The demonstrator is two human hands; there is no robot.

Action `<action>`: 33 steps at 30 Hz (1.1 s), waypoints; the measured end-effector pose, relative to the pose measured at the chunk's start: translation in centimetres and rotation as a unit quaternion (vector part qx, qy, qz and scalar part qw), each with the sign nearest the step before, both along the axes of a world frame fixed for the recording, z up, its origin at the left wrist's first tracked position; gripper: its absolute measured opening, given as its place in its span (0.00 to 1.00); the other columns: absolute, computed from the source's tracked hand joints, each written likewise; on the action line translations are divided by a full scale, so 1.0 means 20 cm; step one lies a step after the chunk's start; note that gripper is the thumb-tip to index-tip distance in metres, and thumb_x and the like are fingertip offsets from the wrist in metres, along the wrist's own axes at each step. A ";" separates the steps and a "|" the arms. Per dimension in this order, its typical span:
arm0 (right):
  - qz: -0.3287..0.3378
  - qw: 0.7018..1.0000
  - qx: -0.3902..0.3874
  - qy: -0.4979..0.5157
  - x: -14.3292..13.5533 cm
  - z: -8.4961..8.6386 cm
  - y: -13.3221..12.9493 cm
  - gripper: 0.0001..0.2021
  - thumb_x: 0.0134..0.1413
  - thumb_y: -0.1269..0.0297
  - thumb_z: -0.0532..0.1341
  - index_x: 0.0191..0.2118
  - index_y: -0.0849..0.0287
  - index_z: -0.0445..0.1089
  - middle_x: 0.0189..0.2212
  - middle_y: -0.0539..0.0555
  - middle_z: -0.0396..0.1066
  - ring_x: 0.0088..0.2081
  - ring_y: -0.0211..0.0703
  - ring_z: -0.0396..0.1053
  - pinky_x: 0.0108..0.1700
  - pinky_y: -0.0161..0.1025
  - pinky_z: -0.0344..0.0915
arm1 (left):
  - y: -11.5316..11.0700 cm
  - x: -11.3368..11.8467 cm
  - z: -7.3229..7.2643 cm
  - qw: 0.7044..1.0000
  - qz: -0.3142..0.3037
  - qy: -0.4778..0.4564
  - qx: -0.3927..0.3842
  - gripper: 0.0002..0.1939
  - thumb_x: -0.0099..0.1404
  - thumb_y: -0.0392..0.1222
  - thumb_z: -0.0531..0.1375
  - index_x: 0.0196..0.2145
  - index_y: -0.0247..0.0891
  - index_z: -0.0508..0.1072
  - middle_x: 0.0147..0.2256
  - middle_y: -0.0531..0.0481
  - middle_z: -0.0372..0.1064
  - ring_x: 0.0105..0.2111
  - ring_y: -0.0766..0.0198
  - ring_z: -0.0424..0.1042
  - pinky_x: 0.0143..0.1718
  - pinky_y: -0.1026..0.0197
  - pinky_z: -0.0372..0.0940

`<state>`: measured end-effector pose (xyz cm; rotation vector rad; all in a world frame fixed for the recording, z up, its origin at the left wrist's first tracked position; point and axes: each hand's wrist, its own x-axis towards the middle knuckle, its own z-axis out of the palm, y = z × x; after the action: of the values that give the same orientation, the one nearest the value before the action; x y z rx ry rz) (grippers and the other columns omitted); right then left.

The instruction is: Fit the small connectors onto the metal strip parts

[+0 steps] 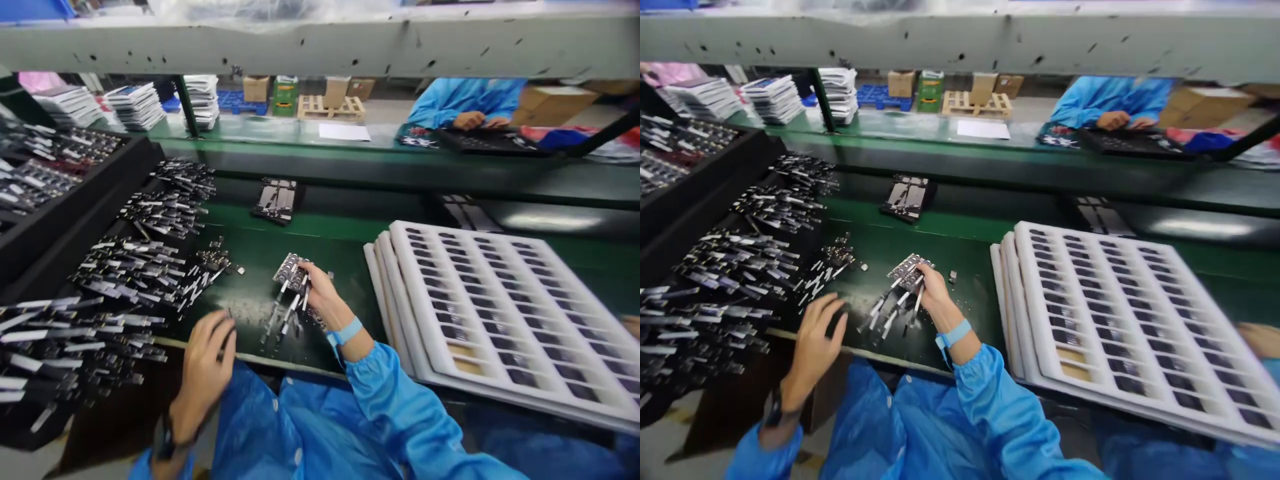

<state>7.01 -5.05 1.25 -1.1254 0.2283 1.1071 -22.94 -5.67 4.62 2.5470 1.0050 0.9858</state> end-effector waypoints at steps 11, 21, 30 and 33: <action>0.043 0.997 0.025 0.063 -0.27 -0.09 0.09 0.09 0.61 0.80 0.63 0.33 0.59 0.70 0.24 0.48 0.76 0.27 0.40 0.75 0.41 0.46 0.83 | 0.65 0.08 -0.30 0.966 0.182 0.184 -0.016 0.10 0.71 0.41 0.60 0.48 0.37 0.77 0.60 0.30 0.68 0.63 0.36 0.64 0.64 0.37 0.62; 0.015 0.995 0.060 0.081 -0.29 -0.11 0.00 0.09 0.61 0.79 0.63 0.34 0.57 0.70 0.29 0.50 0.79 0.33 0.42 0.80 0.47 0.48 0.83 | 0.86 0.00 -0.32 0.973 0.196 0.107 -0.059 0.10 0.69 0.42 0.62 0.46 0.38 0.77 0.52 0.36 0.71 0.55 0.43 0.71 0.61 0.43 0.66; 0.033 0.987 0.129 0.089 -0.27 0.11 -0.09 0.07 0.61 0.76 0.63 0.37 0.56 0.75 0.36 0.51 0.82 0.38 0.41 0.81 0.51 0.43 0.82 | 0.96 0.03 -0.31 0.980 0.140 0.114 -0.087 0.12 0.65 0.39 0.66 0.46 0.39 0.82 0.57 0.38 0.70 0.60 0.44 0.68 0.67 0.44 0.63; 0.037 0.993 0.081 0.079 -0.30 0.07 -0.11 0.07 0.60 0.76 0.65 0.34 0.57 0.74 0.32 0.50 0.81 0.34 0.42 0.80 0.48 0.46 0.83 | 0.96 0.03 -0.30 0.980 0.116 0.137 -0.080 0.10 0.65 0.39 0.66 0.44 0.40 0.83 0.60 0.38 0.68 0.64 0.42 0.63 0.69 0.41 0.61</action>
<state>1.03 -7.30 2.64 -0.9088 0.2171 1.2602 -22.30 13.51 -1.45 2.5146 1.4224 0.5833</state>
